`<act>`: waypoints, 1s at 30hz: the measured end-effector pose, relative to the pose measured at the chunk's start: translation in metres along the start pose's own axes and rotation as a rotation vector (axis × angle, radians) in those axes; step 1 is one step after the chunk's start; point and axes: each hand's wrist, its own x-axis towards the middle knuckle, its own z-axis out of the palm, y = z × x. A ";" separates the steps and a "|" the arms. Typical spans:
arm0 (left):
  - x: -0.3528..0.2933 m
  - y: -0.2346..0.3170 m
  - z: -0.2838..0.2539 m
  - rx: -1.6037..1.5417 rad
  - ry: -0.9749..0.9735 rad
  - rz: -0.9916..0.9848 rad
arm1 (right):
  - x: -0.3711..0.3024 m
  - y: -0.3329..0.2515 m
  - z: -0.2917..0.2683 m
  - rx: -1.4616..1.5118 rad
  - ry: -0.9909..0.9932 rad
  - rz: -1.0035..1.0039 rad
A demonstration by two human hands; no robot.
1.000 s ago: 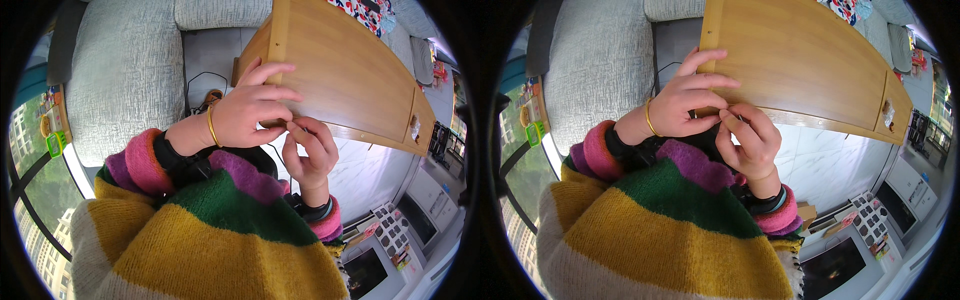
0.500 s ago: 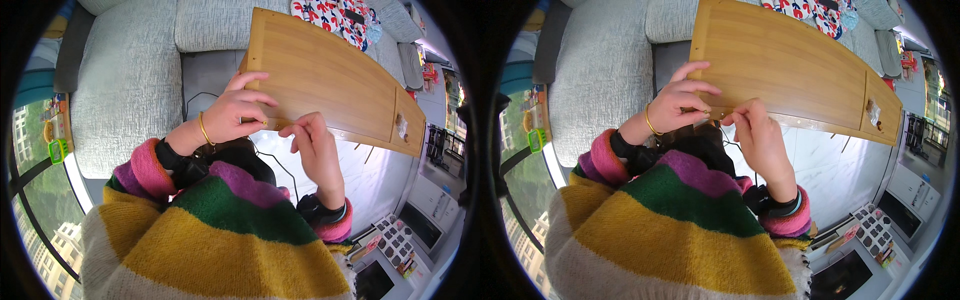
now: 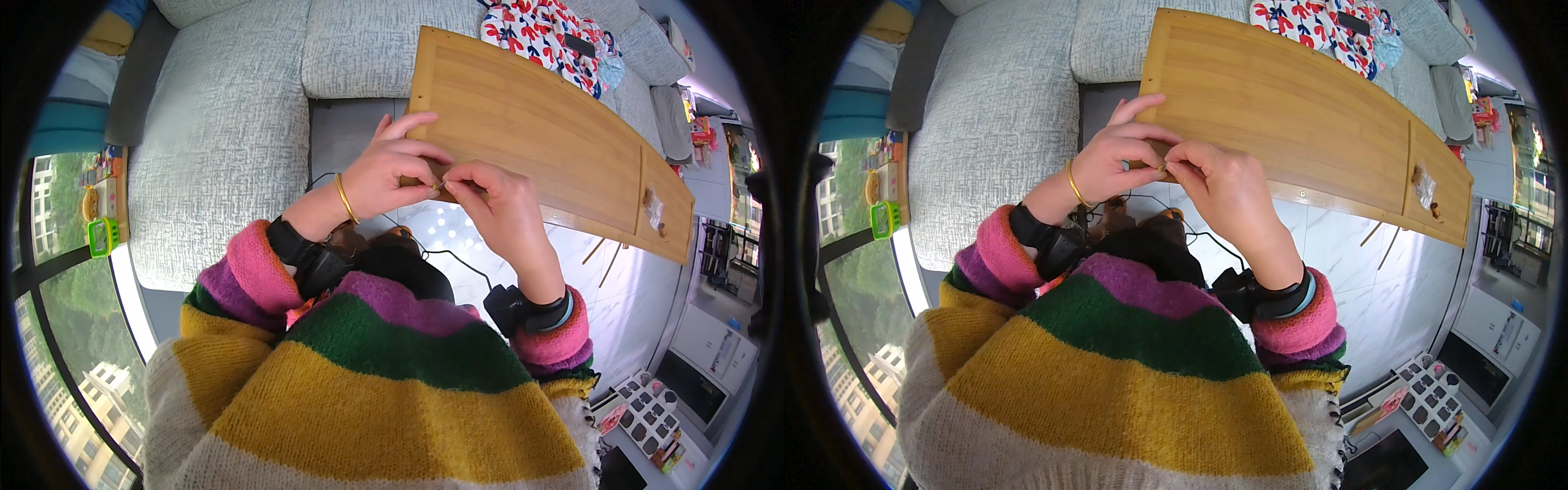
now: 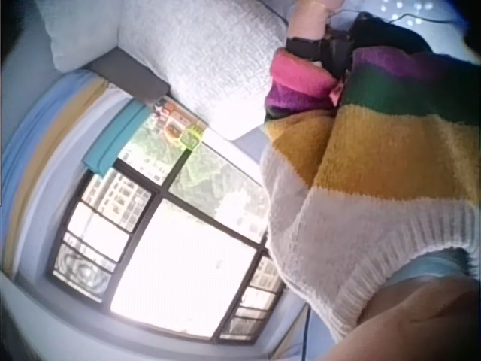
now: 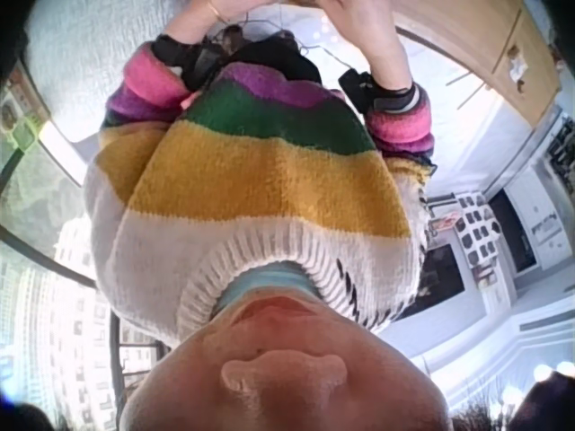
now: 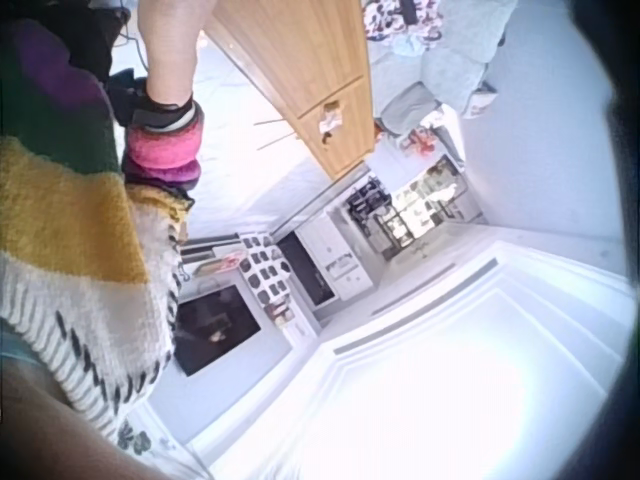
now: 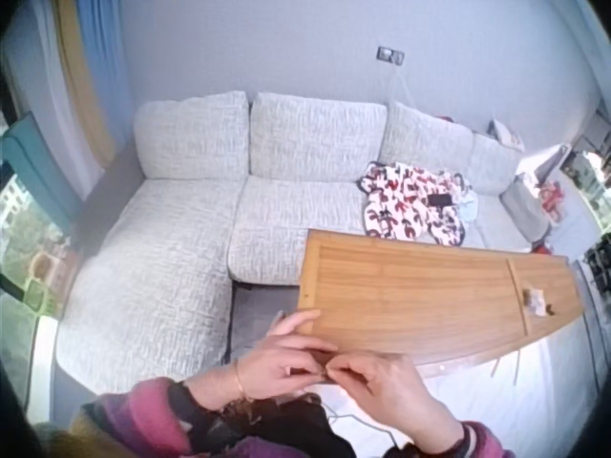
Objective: The person assembles a wooden bookshelf by inserting dowels and cam-lock fasteners into pre-drilled holes on the wooden panels. They align the panels, insert the fasteners, and secure the joints by hand.
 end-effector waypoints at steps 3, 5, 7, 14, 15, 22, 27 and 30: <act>0.001 0.001 0.000 0.019 0.003 0.011 | -0.001 -0.001 0.002 -0.027 0.020 0.008; 0.002 0.000 0.001 0.013 0.001 0.017 | -0.002 -0.003 0.004 -0.029 0.030 0.039; 0.002 -0.002 0.002 0.019 0.011 0.029 | -0.002 -0.004 0.006 -0.023 0.034 0.069; 0.003 -0.006 0.009 0.007 0.043 0.038 | -0.003 -0.012 0.003 -0.293 0.004 -0.004; 0.003 -0.006 0.009 0.008 0.044 0.038 | -0.002 -0.012 0.003 -0.344 0.012 -0.085; 0.003 -0.003 0.008 0.017 0.011 0.004 | -0.001 -0.012 0.002 -0.408 0.036 -0.235; 0.005 -0.004 0.009 0.024 0.015 0.023 | -0.002 -0.012 -0.001 -0.430 -0.010 -0.168; 0.004 -0.005 0.009 0.061 0.023 0.024 | -0.003 -0.012 -0.002 -0.450 -0.029 -0.167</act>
